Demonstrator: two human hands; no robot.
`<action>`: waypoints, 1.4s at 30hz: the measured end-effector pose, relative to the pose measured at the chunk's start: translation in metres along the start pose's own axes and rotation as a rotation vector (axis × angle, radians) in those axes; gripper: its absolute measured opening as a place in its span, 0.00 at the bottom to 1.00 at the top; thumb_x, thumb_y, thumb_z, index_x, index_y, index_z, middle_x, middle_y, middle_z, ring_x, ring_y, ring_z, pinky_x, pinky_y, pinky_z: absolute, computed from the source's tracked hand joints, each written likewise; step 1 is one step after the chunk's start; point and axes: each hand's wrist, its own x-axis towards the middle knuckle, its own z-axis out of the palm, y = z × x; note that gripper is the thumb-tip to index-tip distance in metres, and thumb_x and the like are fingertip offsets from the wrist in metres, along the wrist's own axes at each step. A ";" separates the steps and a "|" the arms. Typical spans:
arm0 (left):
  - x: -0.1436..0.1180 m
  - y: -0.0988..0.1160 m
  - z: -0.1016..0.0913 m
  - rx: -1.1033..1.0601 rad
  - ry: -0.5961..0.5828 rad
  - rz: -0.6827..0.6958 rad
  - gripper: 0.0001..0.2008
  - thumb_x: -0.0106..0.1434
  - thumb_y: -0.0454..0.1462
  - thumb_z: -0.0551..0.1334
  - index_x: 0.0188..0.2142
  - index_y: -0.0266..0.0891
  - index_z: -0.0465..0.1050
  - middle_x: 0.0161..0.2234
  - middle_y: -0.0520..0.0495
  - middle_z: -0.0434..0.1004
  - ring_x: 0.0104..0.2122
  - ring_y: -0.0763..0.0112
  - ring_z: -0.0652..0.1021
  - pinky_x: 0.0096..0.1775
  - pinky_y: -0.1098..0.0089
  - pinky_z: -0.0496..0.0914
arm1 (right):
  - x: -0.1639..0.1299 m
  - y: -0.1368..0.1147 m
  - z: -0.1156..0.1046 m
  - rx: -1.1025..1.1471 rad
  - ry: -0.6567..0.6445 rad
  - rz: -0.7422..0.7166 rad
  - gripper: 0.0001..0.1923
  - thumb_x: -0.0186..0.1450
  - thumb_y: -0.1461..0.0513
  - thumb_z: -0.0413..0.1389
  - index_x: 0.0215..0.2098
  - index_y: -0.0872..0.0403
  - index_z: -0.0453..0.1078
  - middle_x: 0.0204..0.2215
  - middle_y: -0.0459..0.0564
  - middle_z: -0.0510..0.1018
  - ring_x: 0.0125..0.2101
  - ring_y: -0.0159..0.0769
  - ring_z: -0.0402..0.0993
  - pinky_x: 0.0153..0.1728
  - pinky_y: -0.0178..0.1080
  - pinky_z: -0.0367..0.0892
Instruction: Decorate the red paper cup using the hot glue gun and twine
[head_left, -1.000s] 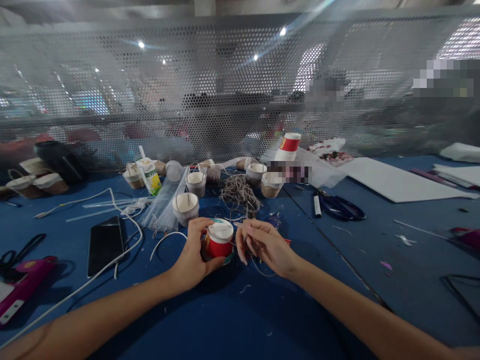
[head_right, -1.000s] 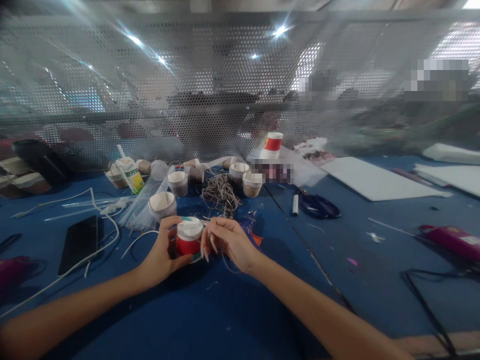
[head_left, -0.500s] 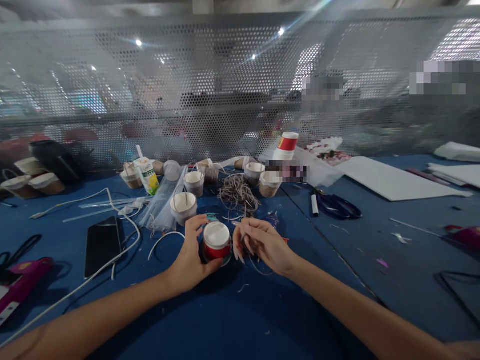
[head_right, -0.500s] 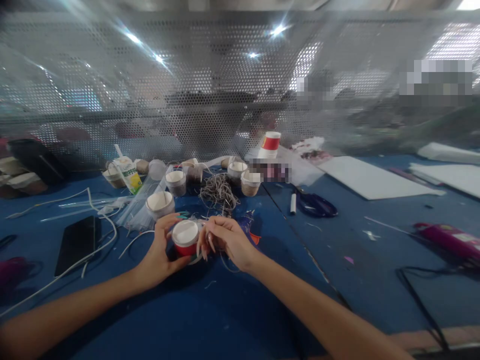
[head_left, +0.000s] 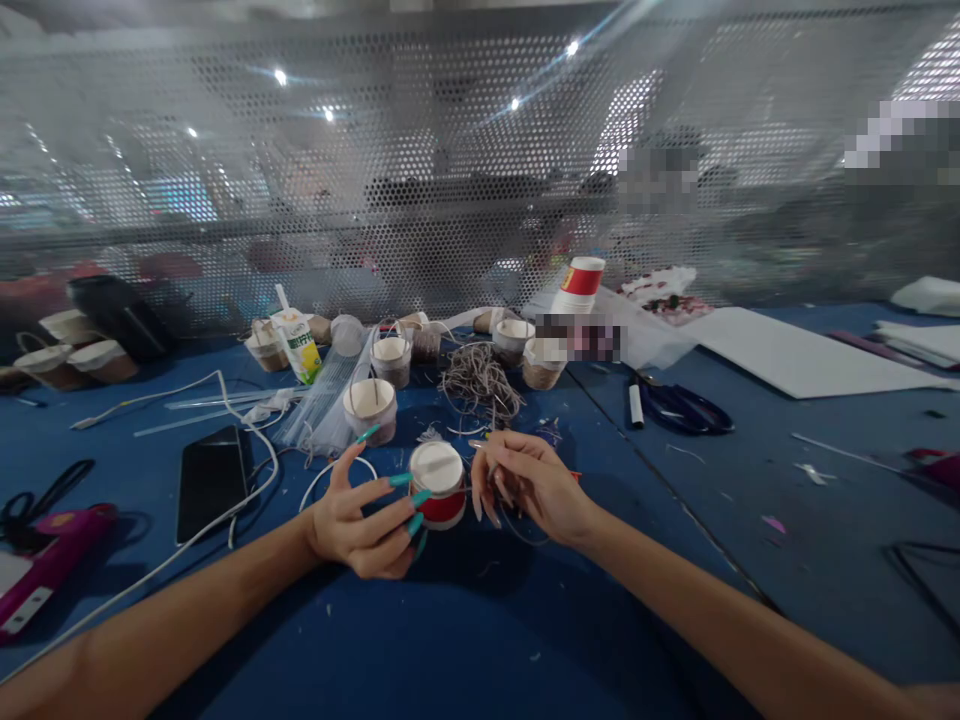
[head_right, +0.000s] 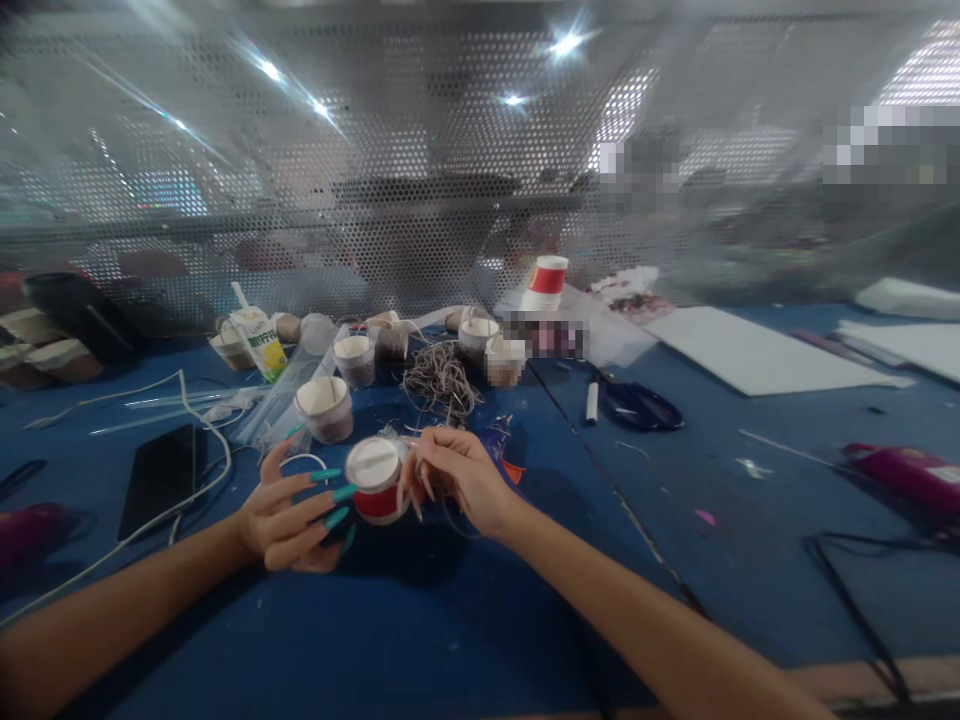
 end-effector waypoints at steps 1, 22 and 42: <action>0.000 0.000 0.000 0.037 -0.042 0.040 0.17 0.39 0.50 0.66 0.29 0.52 0.66 0.25 0.54 0.74 0.31 0.58 0.74 0.47 0.37 0.63 | 0.000 0.000 0.000 0.003 0.003 -0.005 0.16 0.61 0.59 0.56 0.18 0.56 0.64 0.19 0.48 0.77 0.15 0.29 0.69 0.15 0.31 0.63; -0.008 -0.011 0.002 0.061 -0.211 0.288 0.11 0.43 0.42 0.66 0.27 0.52 0.67 0.25 0.57 0.77 0.31 0.61 0.76 0.49 0.37 0.64 | 0.000 0.004 -0.002 0.008 0.008 0.032 0.15 0.61 0.59 0.57 0.18 0.56 0.65 0.18 0.47 0.75 0.14 0.28 0.69 0.14 0.30 0.62; 0.001 0.006 0.002 0.321 0.043 0.705 0.09 0.48 0.41 0.62 0.30 0.48 0.64 0.27 0.57 0.78 0.30 0.67 0.76 0.49 0.42 0.67 | 0.001 0.004 -0.002 -0.010 -0.012 0.043 0.15 0.62 0.61 0.55 0.19 0.56 0.63 0.18 0.48 0.76 0.15 0.29 0.70 0.14 0.30 0.62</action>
